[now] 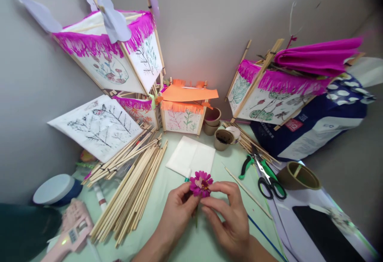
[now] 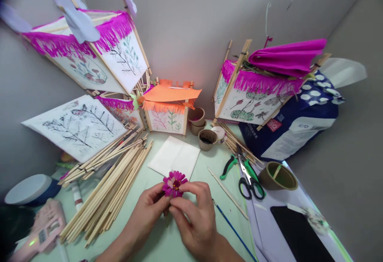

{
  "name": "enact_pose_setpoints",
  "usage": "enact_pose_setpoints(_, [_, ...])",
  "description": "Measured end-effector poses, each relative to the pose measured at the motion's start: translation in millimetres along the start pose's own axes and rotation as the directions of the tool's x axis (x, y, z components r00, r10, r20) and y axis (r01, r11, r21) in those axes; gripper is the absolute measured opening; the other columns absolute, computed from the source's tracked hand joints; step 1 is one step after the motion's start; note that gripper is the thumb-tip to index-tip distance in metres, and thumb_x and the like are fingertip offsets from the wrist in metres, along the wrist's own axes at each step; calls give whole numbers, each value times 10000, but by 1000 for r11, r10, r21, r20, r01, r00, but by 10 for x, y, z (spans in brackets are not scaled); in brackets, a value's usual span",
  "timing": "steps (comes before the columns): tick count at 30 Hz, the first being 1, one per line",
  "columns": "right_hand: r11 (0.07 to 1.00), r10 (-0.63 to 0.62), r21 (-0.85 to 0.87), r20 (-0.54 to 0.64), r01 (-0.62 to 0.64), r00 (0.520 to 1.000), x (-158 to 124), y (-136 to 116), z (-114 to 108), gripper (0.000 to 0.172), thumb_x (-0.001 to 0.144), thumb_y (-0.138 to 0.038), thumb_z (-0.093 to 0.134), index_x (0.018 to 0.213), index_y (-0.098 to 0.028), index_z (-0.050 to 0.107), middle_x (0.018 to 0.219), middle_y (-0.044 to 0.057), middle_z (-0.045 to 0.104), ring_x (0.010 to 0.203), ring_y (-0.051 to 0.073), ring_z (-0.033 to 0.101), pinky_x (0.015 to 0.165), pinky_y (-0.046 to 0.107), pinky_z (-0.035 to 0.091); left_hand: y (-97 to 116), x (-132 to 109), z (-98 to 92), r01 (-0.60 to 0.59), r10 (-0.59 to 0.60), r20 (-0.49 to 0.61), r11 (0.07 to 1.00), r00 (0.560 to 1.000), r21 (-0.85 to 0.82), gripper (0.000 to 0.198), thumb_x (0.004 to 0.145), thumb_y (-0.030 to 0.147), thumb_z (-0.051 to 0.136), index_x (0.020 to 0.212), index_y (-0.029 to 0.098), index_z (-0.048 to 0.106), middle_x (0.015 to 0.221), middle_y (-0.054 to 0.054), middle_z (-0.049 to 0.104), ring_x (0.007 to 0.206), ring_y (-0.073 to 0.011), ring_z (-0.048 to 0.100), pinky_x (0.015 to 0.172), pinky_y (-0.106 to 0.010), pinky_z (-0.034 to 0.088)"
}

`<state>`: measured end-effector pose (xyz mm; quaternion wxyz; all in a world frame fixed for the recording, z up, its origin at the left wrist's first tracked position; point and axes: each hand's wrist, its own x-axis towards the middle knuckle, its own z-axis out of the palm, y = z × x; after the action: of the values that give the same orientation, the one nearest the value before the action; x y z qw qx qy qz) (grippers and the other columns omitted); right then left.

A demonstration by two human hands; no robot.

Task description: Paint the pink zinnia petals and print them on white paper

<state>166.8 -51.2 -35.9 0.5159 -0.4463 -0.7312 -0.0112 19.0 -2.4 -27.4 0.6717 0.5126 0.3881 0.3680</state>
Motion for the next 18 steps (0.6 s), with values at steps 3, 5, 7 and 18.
enact_pose_setpoints(3, [999,8,-40,-85,-11,996,-10,20,0,212,884,-101,588,1070,-194,631,1089,81,513,1019,221,516,846,390,490,-20,-1,-2,-57,58,-7,996,998,65,284,822,424,680,828,143,714,728,-24,590,574,-105,408,521,-224,361])
enact_pose_setpoints(5, [995,54,-82,-123,-64,991,-20,38,12,242,892,-151,614,1131,-185,613,1093,88,515,1015,224,519,845,391,495,-42,-4,-3,-115,117,-6,985,993,131,230,839,369,656,824,149,722,774,-40,613,586,-112,442,528,-226,384])
enact_pose_setpoints(7, [989,94,-98,-127,-107,987,-25,49,29,283,898,-200,628,1179,-179,597,1098,96,520,1013,230,526,835,393,507,-60,-8,-7,-178,181,2,965,984,191,186,848,316,635,820,160,732,773,-40,617,617,-128,493,565,-234,421])
enact_pose_setpoints(18, [992,81,-84,-165,-96,983,13,6,47,240,856,-51,600,1020,-218,656,1017,66,554,954,208,558,794,378,526,-100,16,-4,-157,165,-15,959,986,236,204,805,364,690,766,166,711,653,-4,592,546,-120,474,507,-213,415])
